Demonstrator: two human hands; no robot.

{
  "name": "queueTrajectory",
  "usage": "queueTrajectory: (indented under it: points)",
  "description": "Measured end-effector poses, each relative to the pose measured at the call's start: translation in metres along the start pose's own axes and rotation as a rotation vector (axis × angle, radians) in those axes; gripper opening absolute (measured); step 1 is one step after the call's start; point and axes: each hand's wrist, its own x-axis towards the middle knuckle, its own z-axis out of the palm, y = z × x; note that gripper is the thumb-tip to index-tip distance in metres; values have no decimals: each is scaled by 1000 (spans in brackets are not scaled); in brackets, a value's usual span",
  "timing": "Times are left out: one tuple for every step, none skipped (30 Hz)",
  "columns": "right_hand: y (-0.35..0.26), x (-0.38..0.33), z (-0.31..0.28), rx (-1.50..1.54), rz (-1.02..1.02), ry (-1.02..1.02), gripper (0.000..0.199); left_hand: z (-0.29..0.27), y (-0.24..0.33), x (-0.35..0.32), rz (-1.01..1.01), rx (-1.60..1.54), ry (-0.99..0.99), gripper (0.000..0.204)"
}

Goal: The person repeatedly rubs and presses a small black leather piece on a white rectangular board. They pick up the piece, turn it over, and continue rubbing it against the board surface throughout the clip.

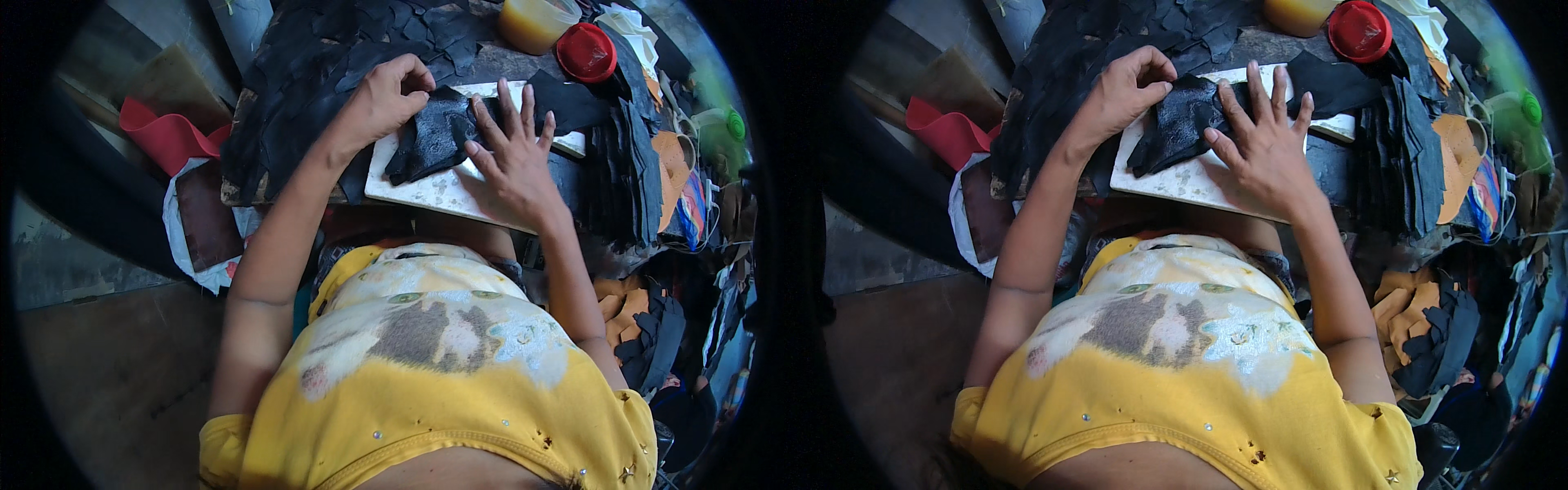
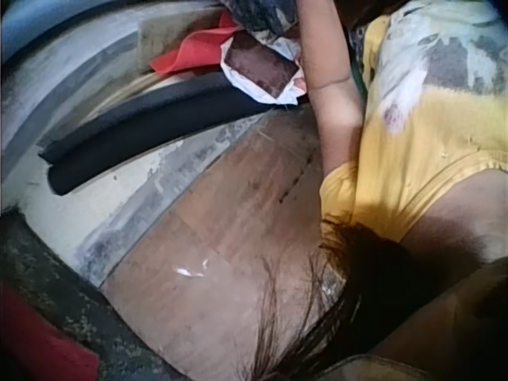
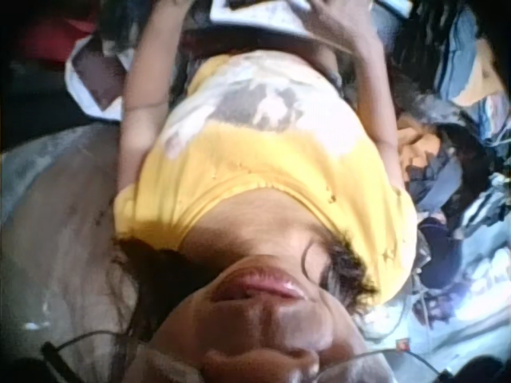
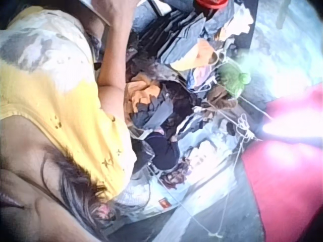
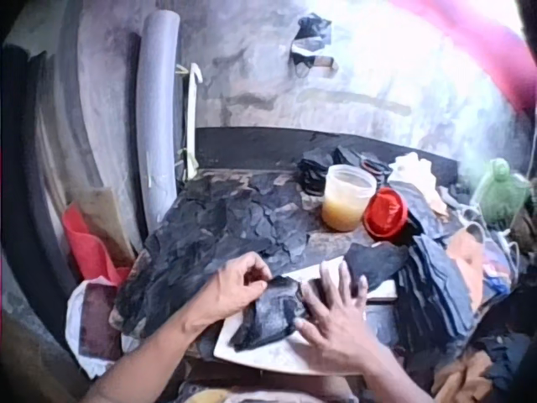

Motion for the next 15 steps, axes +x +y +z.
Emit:
queueTrajectory:
  points:
    - [-4, 0, 5, -137, 96, -99, 67, 3, -2, 2, 3, -34, 19, 18]
    - [-11, -4, 6, -239, 88, -93, 70, 5, -4, 3, 12, -72, 43, 19]
    - [-19, -10, 6, -205, 89, -65, 72, 7, -6, 3, 15, -110, 64, 20]
    - [-27, -15, 5, -196, 91, -119, 73, 7, -7, 2, 11, -123, 61, 20]
    - [-34, -19, 3, -211, 29, -57, 73, 7, -8, 3, 15, -131, 62, 21]
    - [-40, -24, 0, -91, -27, -51, 73, 5, -8, 5, -8, -137, 61, 21]
    - [-42, -28, -3, -24, -85, -70, 70, 4, -9, 5, 5, -151, 56, 22]
    - [-39, -27, -4, -73, -52, -89, 69, 2, -8, 4, -11, -163, 48, 22]
    - [-36, -27, -6, -117, -40, -92, 68, 1, -7, 3, -30, -179, 41, 22]
    - [-28, -22, -6, -168, -7, -42, 65, 1, -6, 2, -45, -187, 39, 22]
    - [-18, -15, -4, -215, 79, -67, 63, 0, -5, 1, -68, -206, 24, 22]
    - [-9, -10, -4, -218, 55, 0, 60, 0, -3, 0, -91, -224, 8, 23]
    - [-1, -5, -3, -242, 25, 24, 57, -1, -1, -3, -95, -246, -6, 23]
    - [5, 1, -2, -198, 18, -2, 55, -1, 0, -4, -148, -266, -19, 24]
    - [9, 5, -3, -158, -41, 45, 54, -1, 2, -6, -179, -289, -30, 25]
